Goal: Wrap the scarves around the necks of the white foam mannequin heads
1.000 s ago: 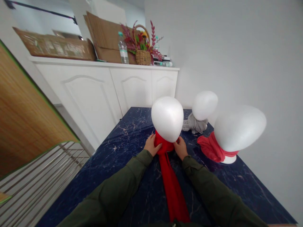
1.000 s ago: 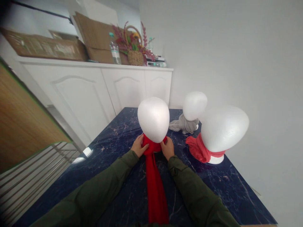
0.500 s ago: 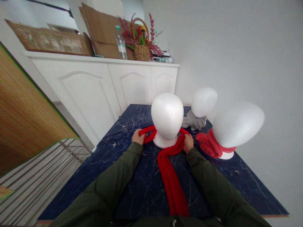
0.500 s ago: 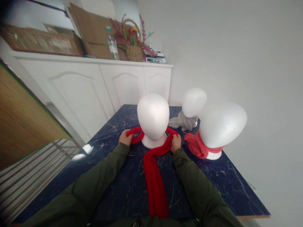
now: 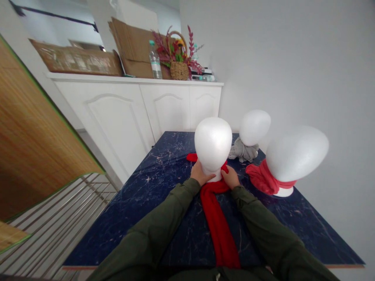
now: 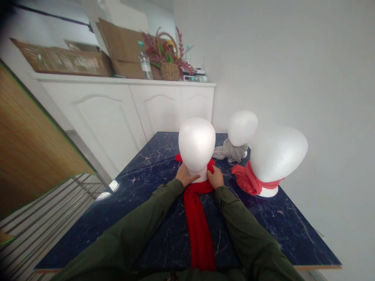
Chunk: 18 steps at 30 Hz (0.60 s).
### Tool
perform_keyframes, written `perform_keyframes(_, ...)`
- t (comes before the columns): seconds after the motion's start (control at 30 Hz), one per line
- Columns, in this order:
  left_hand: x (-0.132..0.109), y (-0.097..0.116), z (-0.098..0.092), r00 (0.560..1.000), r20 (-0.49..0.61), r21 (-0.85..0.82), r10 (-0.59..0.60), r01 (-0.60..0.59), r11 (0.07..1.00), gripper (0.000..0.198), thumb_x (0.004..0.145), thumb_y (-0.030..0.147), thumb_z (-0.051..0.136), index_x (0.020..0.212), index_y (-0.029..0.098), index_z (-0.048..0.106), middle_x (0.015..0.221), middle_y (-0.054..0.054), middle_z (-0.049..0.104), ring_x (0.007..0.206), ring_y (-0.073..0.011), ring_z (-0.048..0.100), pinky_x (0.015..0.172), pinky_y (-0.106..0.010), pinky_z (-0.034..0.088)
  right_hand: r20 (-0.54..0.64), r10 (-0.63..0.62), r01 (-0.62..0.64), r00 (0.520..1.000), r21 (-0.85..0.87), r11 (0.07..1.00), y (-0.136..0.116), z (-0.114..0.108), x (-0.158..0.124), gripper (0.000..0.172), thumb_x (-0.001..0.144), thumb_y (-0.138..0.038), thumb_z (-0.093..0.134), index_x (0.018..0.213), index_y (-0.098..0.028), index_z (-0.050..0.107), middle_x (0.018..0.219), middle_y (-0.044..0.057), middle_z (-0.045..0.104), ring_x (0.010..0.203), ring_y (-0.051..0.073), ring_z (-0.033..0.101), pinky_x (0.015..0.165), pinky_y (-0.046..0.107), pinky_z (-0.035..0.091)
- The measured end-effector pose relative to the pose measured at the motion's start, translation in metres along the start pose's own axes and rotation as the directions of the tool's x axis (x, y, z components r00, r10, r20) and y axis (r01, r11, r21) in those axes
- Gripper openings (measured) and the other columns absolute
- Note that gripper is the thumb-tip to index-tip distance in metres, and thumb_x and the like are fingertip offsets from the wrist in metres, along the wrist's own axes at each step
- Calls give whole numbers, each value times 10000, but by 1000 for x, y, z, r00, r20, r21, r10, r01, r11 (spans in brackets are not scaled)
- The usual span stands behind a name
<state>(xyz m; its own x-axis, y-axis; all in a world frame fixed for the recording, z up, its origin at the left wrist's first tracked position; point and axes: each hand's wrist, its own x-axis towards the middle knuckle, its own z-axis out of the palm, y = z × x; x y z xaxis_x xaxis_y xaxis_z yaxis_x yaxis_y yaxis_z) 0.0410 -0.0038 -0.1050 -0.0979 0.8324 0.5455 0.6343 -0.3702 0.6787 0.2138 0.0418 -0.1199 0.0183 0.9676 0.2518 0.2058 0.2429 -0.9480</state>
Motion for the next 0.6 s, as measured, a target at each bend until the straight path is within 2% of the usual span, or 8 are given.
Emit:
perform_keyframes(0.07, 1, 4, 3, 998, -37, 18, -43, 44, 999, 875, 498, 389, 733, 1225, 125, 325, 1192, -158, 485, 1108, -281, 455, 928, -433, 364, 23, -7, 7, 1000, -33, 999, -2, 0, -2, 239, 572, -226, 557, 793, -150, 604, 833, 52, 628, 856, 203, 525, 820, 336, 396)
perform_keyframes(0.17, 1, 7, -5, 998, -41, 3, -48, 48, 999, 813, 501, 378, 732, 1190, 145, 368, 1149, -139, 527, 1067, -273, 492, 893, -399, 404, 60, 12, -9, 998, -42, 999, -3, -3, -4, 252, 589, -235, 539, 813, -151, 616, 842, 47, 633, 854, 206, 538, 838, 357, 393)
perform_keyframes(0.23, 4, 6, -19, 997, -59, 16, -55, 56, 998, 805, 485, 401, 733, 1170, 151, 393, 1128, -132, 547, 1033, -274, 517, 859, -379, 430, 76, 39, -37, 996, -28, 999, -4, -4, -7, 255, 611, -242, 521, 830, -151, 614, 847, 50, 635, 828, 203, 555, 832, 368, 403)
perform_keyframes(0.3, 10, -1, -41, 992, -107, 69, -71, 78, 995, 777, 483, 427, 722, 1144, 152, 421, 1115, -125, 558, 1011, -275, 530, 836, -369, 442, 94, 78, -79, 993, 7, 997, -6, -3, -15, 262, 639, -249, 500, 858, -149, 602, 855, 58, 640, 799, 200, 572, 808, 377, 425)
perform_keyframes(0.4, 23, -26, -85, 967, -237, 220, -90, 144, 965, 742, 486, 437, 703, 1114, 138, 444, 1118, -131, 553, 1036, -292, 508, 858, -381, 421, 173, 124, -141, 977, 86, 986, -15, 2, -38, 267, 673, -249, 473, 896, -150, 581, 819, 58, 653, 734, 193, 600, 732, 369, 474)
perform_keyframes(0.47, 31, -50, -113, 932, -331, 325, -149, 261, 909, 750, 476, 438, 696, 1106, 118, 444, 1108, -152, 549, 1047, -324, 491, 865, -409, 406, 267, 131, -183, 955, 183, 966, -24, 7, -58, 302, 674, -232, 485, 956, -158, 561, 866, 55, 655, 771, 188, 610, 747, 356, 483)
perform_keyframes(0.53, 38, -74, -133, 882, -400, 358, -249, 401, 843, 759, 478, 461, 678, 1099, 97, 438, 1080, -169, 551, 1022, -347, 497, 846, -428, 409, 361, 117, -226, 925, 277, 934, -32, 12, -75, 377, 670, -209, 509, 1045, -173, 525, 1000, 56, 627, 886, 182, 595, 828, 354, 457)
perform_keyframes(0.6, 43, -93, -143, 831, -449, 336, -329, 498, 799, 740, 498, 491, 648, 1083, 91, 433, 1047, -165, 556, 989, -343, 512, 829, -425, 418, 429, 60, -201, 901, 290, 936, -37, 17, -88, 444, 685, -207, 517, 1126, -185, 483, 1116, 65, 574, 984, 184, 558, 891, 370, 421)
